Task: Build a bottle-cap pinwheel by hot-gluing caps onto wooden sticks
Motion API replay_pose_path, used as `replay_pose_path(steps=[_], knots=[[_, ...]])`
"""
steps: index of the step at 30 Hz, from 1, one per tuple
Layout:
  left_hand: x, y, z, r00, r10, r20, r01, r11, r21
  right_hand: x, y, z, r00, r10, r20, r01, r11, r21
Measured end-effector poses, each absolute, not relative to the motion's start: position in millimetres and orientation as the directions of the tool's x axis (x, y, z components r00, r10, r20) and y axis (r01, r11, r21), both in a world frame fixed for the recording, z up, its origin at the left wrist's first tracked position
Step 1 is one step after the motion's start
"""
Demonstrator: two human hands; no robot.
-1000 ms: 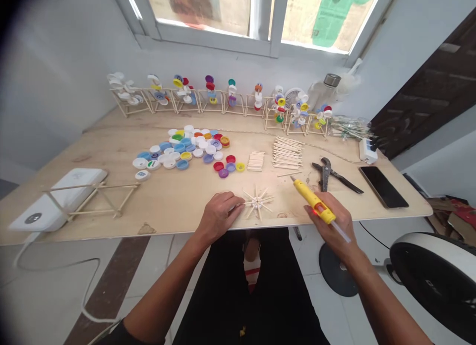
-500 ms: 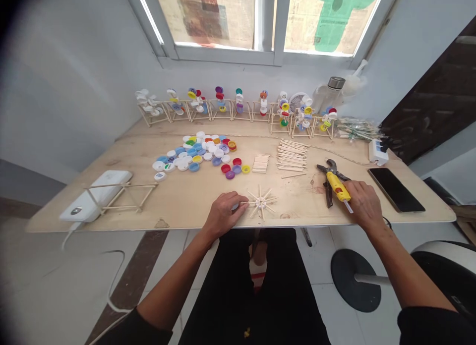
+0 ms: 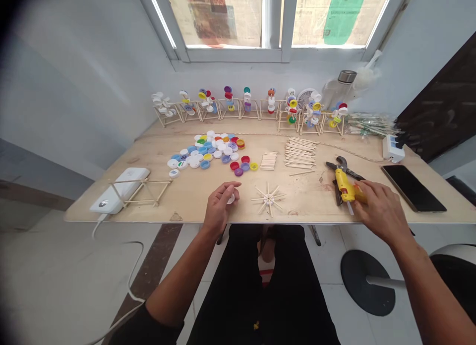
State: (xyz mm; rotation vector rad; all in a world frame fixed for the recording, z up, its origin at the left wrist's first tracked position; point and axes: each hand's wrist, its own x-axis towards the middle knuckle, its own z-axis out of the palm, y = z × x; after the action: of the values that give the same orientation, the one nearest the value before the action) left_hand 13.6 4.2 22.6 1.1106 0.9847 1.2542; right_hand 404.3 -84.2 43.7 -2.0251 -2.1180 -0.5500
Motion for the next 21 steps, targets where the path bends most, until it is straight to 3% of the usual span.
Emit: replay_pose_path(steps=[3, 5, 10, 14, 21], knots=[[20, -14, 35, 0.138, 0.988, -0.062, -0.401, 0.113, 0.909, 366, -94, 55, -0.041, 0.847, 0.53, 0.999, 0.019, 0.047], [24, -26, 43, 0.192, 0.977, -0.097, -0.48, 0.18, 0.859, 329, -98, 62, -0.056, 0.796, 0.602, 0.99, 0.124, -0.071], [30, -44, 54, 0.332, 0.93, -0.156, -0.588, 0.334, 0.737, 235, -98, 75, -0.236, 0.78, 0.58, 0.871, 0.435, -0.23], [31, -53, 55, 0.381, 0.903, -0.196, -0.613, 0.406, 0.678, 188, -90, 79, -0.318, 0.767, 0.558, 0.795, 0.536, -0.284], [36, -65, 58, 0.336, 0.911, -0.238, -0.61, 0.403, 0.682, 159, -82, 79, -0.379, 0.812, 0.444, 0.816, 0.52, -0.253]])
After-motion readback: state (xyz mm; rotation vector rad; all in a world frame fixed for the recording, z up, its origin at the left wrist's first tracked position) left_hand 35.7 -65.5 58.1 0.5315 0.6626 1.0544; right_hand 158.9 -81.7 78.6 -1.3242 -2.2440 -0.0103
